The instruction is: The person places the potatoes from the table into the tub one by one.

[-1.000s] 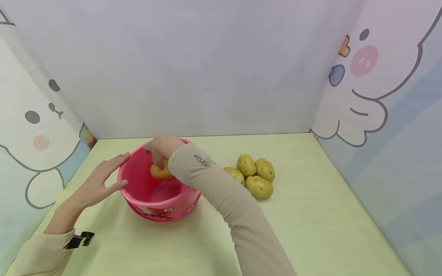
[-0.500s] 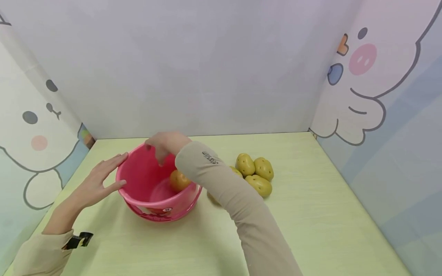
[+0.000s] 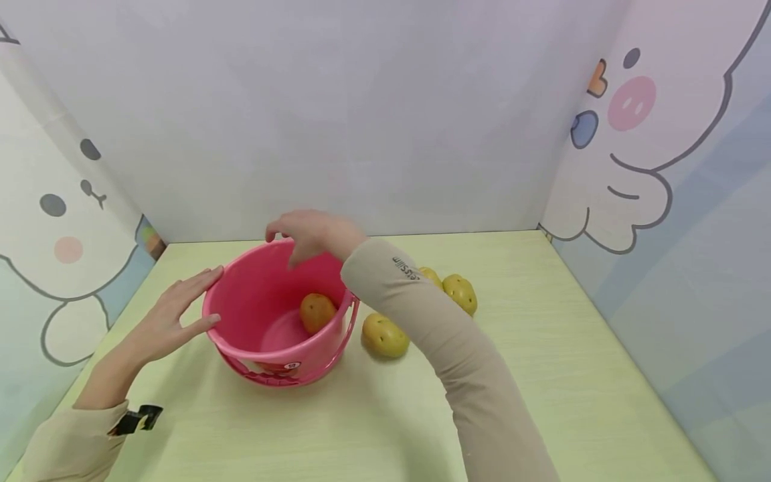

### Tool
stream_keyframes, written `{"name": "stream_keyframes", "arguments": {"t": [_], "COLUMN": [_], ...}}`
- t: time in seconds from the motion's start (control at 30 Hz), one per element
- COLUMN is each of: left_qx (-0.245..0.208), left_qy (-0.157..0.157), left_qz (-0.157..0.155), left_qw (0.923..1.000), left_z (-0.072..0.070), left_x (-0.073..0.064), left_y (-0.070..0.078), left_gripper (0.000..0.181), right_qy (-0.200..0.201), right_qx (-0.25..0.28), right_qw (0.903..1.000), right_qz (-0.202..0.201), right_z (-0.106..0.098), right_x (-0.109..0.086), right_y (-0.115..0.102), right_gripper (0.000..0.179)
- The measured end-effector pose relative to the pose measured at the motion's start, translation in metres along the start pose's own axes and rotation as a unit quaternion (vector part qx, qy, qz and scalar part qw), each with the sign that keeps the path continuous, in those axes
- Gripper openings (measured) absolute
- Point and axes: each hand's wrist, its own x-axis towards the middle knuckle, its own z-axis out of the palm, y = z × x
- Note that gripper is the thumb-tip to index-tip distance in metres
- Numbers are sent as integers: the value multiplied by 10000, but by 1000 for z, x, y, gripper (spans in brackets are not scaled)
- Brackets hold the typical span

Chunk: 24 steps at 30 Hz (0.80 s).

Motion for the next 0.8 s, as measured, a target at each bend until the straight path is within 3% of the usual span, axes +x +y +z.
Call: {"name": "stream_keyframes", "arguments": {"t": [0.33, 0.8], "left_qx": [12, -52], "left_qy": [17, 24], "left_qz": [39, 64], "left_qw": [10000, 10000], "left_z": [0, 1], "left_x": [0, 0], "left_y": [-1, -2], "left_gripper": [73, 73], "right_qy": [253, 950], "right_qx": [-217, -436], "right_qw": [9985, 9902], "right_qz": [-442, -928], "right_z": [0, 8], "right_x": [-16, -49], "right_y": [18, 53], "right_gripper": [58, 53]}}
